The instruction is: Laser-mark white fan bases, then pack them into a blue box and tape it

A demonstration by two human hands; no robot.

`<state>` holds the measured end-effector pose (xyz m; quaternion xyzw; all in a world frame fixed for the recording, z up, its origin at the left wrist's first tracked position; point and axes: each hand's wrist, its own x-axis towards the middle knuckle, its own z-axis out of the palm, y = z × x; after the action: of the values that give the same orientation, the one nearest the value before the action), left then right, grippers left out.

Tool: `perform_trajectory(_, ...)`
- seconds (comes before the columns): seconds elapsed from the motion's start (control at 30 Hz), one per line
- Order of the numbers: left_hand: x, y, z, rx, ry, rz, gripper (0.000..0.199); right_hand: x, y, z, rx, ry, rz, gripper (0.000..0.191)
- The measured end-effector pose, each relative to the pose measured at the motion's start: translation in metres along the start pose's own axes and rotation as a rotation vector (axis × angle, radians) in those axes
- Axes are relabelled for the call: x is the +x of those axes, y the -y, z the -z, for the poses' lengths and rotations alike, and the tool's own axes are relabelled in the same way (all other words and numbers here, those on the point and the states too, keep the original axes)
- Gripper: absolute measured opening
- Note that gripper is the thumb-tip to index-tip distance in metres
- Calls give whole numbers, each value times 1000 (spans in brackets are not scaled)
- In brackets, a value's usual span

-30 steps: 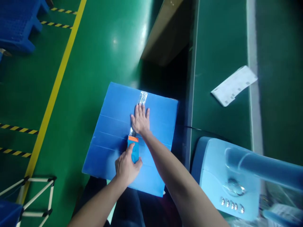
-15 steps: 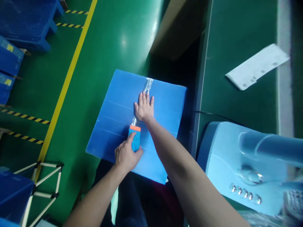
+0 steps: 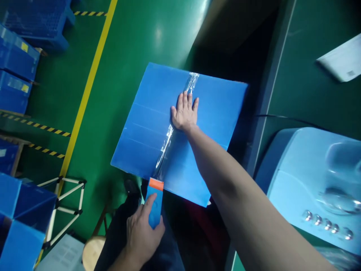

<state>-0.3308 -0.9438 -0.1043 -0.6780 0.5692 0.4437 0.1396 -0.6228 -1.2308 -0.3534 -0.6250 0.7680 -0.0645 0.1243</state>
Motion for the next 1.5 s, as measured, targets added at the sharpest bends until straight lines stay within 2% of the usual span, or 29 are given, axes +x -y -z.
perform_trajectory(0.13,7,-2,-2,-44,29,-7,72,-25,14,-2,-27,6,-15,85)
perform_trajectory(0.2,10,-2,-3,-29,44,0,74,-53,31,0,-23,28,-18,84)
perform_trajectory(0.4,17,1,-5,2,60,-17,75,-163,89,15,-13,180,-45,79)
perform_trajectory(0.53,17,0,-5,4,35,-39,73,-204,106,18,-14,235,-22,78)
perform_trajectory(0.63,18,2,-6,12,17,-73,72,-210,108,15,1,215,-28,78)
perform_trajectory(0.87,21,16,-13,32,8,-128,76,-206,106,10,-25,221,-31,77)
perform_trajectory(0.97,15,25,-12,36,21,-140,76,-206,106,9,-26,207,-36,77)
perform_trajectory(1.3,-62,96,-17,86,138,-69,74,-203,106,7,-17,226,-70,79)
perform_trajectory(1.4,-57,102,-22,98,165,-40,76,-201,104,4,4,212,-67,80)
perform_trajectory(1.5,-30,97,-25,104,186,-20,76,-201,102,2,9,199,-65,81)
